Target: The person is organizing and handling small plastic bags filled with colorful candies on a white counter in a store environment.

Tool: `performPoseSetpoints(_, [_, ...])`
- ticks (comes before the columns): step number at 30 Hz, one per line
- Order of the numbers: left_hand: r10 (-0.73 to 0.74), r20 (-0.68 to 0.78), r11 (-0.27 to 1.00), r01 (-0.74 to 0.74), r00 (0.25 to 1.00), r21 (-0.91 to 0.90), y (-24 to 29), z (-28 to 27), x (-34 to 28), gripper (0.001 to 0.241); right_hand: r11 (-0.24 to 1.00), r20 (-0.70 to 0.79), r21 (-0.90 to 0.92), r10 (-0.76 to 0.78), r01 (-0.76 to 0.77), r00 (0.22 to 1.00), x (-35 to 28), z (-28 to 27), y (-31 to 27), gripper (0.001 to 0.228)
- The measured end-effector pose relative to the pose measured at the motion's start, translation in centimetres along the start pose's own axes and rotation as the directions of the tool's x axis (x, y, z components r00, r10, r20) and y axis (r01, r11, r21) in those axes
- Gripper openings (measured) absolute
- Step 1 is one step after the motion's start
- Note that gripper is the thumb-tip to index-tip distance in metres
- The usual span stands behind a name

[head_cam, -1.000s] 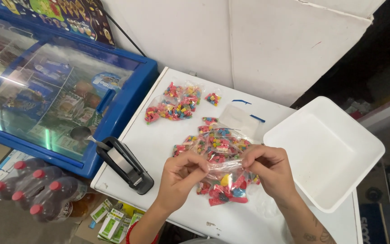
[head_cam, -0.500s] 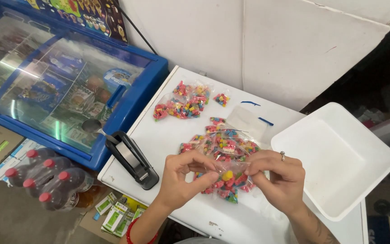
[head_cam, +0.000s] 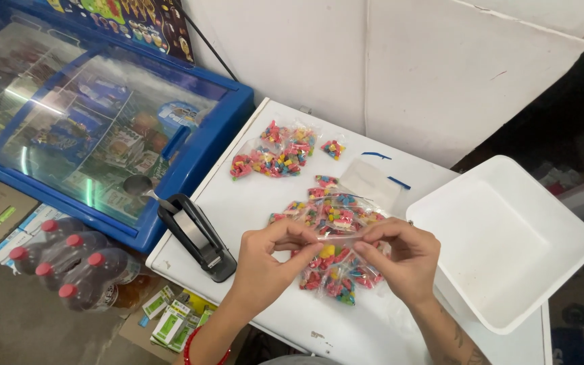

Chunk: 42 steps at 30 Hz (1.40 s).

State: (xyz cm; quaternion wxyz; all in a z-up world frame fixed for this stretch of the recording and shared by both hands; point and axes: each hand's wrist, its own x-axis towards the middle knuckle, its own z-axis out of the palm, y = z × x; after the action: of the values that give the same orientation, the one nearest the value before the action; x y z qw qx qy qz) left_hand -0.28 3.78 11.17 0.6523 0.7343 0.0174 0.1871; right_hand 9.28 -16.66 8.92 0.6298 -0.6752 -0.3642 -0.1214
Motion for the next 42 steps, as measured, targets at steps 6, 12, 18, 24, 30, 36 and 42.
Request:
performPoseSetpoints(6, [0.101,0.005,0.994,-0.101,0.995,0.045,0.1,-0.4,-0.3,0.005,0.933,0.162,0.249,0.225,-0.26,0.961,0.5,1.4,0.3,0.037])
performPoseSetpoints(12, [0.059,-0.034,0.996,-0.056,0.998,0.072,-1.1,-1.0,-0.5,0.027,0.966,0.057,0.136,0.212,-0.218,0.976,0.8,2.0,-0.7,0.036])
performPoseSetpoints(18, [0.196,0.068,0.892,-0.149,0.978,-0.427,-5.7,0.7,-0.1,0.048,0.999,0.16,-0.04,0.043,-0.037,0.986,2.2,1.9,-1.9,0.035])
performPoseSetpoints(24, [0.097,0.017,0.902,-0.081,0.995,-0.424,-4.8,1.4,-0.3,0.028,0.992,0.212,-0.06,0.125,-0.114,0.969,3.3,1.4,-2.5,0.029])
performPoseSetpoints(30, [-0.01,0.003,0.932,0.011,1.0,-0.362,-5.0,0.1,-1.5,0.026,0.934,0.239,0.065,0.328,-0.352,0.914,3.5,2.1,-1.6,0.032])
performPoseSetpoints(36, [-0.215,-0.153,0.962,0.182,0.965,-0.202,-7.7,-2.1,-6.4,0.028,0.818,0.44,0.073,0.487,-0.57,0.754,1.8,4.9,2.0,0.031])
performPoseSetpoints(42, [-0.416,-0.383,0.909,0.389,0.825,-0.148,-13.8,-4.8,-12.8,0.027,0.788,0.58,-0.025,0.513,-0.616,0.633,-1.2,14.1,8.7,0.02])
